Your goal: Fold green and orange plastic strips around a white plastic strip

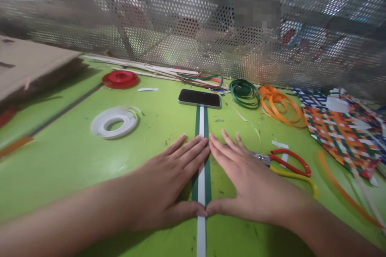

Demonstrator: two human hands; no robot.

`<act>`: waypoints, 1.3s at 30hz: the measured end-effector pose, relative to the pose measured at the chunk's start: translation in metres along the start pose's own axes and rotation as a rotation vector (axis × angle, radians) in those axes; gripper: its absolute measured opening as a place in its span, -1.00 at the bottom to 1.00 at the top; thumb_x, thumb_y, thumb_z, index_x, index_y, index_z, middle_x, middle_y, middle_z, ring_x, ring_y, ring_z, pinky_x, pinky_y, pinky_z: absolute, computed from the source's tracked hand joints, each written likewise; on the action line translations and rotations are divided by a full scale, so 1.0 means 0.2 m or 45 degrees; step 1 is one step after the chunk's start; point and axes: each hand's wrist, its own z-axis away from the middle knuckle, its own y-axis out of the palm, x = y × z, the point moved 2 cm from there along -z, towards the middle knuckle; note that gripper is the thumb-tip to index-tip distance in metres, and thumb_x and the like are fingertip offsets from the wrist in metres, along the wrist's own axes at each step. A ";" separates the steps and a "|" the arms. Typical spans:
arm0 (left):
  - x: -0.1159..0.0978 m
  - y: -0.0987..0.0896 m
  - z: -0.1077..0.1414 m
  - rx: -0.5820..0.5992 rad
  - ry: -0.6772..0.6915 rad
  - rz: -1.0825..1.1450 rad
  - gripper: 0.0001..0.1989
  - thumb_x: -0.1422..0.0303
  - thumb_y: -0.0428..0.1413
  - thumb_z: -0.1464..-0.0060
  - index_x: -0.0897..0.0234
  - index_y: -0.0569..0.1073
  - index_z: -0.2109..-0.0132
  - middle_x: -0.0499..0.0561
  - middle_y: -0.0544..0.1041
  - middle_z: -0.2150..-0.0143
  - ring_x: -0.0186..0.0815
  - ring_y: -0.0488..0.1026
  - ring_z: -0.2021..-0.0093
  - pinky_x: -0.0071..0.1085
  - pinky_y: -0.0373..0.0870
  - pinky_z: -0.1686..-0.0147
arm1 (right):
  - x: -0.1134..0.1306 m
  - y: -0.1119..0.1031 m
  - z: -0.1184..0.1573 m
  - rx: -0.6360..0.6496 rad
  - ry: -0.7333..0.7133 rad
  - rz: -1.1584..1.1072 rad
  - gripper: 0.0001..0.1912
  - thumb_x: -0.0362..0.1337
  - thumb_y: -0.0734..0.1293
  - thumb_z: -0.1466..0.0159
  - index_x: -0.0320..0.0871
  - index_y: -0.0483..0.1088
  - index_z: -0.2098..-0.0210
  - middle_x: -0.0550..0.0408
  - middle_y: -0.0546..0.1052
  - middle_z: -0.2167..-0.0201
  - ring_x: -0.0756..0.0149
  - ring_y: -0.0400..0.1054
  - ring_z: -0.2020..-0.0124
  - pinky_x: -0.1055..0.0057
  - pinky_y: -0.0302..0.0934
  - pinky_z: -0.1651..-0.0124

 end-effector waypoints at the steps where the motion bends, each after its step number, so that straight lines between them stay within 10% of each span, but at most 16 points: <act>1: 0.00 0.00 0.00 -0.007 0.004 0.003 -0.05 -0.17 -0.06 -0.37 0.27 -0.23 -0.60 0.21 -0.22 -0.60 0.05 -0.21 -0.58 0.02 -0.27 -0.54 | 0.00 0.00 0.00 0.001 0.018 -0.011 0.25 0.45 0.21 -0.27 -0.28 -0.31 -0.56 0.01 -0.33 -0.56 -0.16 -0.56 -0.57 -0.24 -0.28 -0.53; 11: 0.00 -0.03 -0.03 -0.010 -0.029 0.071 0.01 -0.28 -0.06 -0.29 0.43 0.06 -0.54 0.32 -0.06 -0.58 0.15 -0.08 -0.56 0.13 -0.10 -0.51 | -0.11 -0.06 0.04 -0.178 0.006 -0.147 0.11 0.31 0.36 -0.28 -0.01 -0.19 -0.58 0.15 -0.18 -0.59 -0.12 -0.33 -0.59 -0.20 -0.08 -0.51; 17: 0.03 -0.06 -0.05 -0.217 -0.058 0.129 -0.21 -0.14 0.04 -0.34 0.38 0.30 -0.43 0.33 0.24 -0.50 0.17 0.18 -0.48 0.19 0.20 -0.41 | -0.63 -0.21 0.12 -0.830 0.437 0.169 -0.45 0.01 0.18 -0.47 -0.15 0.52 -0.24 -0.14 0.32 -0.44 -0.13 0.20 -0.44 -0.12 0.14 -0.43; 23: 0.04 -0.06 -0.05 -0.576 -0.041 0.317 -0.67 0.32 0.02 -0.42 0.32 0.50 -0.19 0.28 0.50 -0.21 0.00 0.41 -0.25 0.05 0.39 -0.28 | -1.01 -0.15 0.19 -0.829 0.730 0.345 -0.45 -0.20 0.25 -0.34 -0.33 0.51 -0.23 -0.26 0.70 0.23 -0.20 0.60 0.30 0.01 0.42 0.27; 35: 0.05 -0.09 -0.06 -0.784 -0.094 0.472 -0.78 0.44 0.08 -0.34 0.24 0.61 0.00 0.13 0.62 0.10 -0.09 0.54 0.06 -0.09 0.52 0.01 | -0.67 -0.31 0.21 -1.437 0.309 0.416 -0.81 -0.28 0.31 -0.41 -0.13 0.54 0.06 -0.15 0.64 0.19 -0.02 0.56 0.20 0.13 0.40 0.12; 39: 0.08 -0.06 -0.05 -0.820 -0.205 0.578 -0.79 0.38 0.11 -0.35 0.23 0.57 -0.05 0.09 0.63 0.08 -0.12 0.57 0.06 -0.13 0.54 0.02 | -0.42 -0.28 0.18 -1.298 -0.101 0.447 -0.79 -0.36 0.32 -0.43 -0.16 0.51 -0.03 -0.07 0.64 0.09 0.11 0.56 0.12 0.21 0.40 0.01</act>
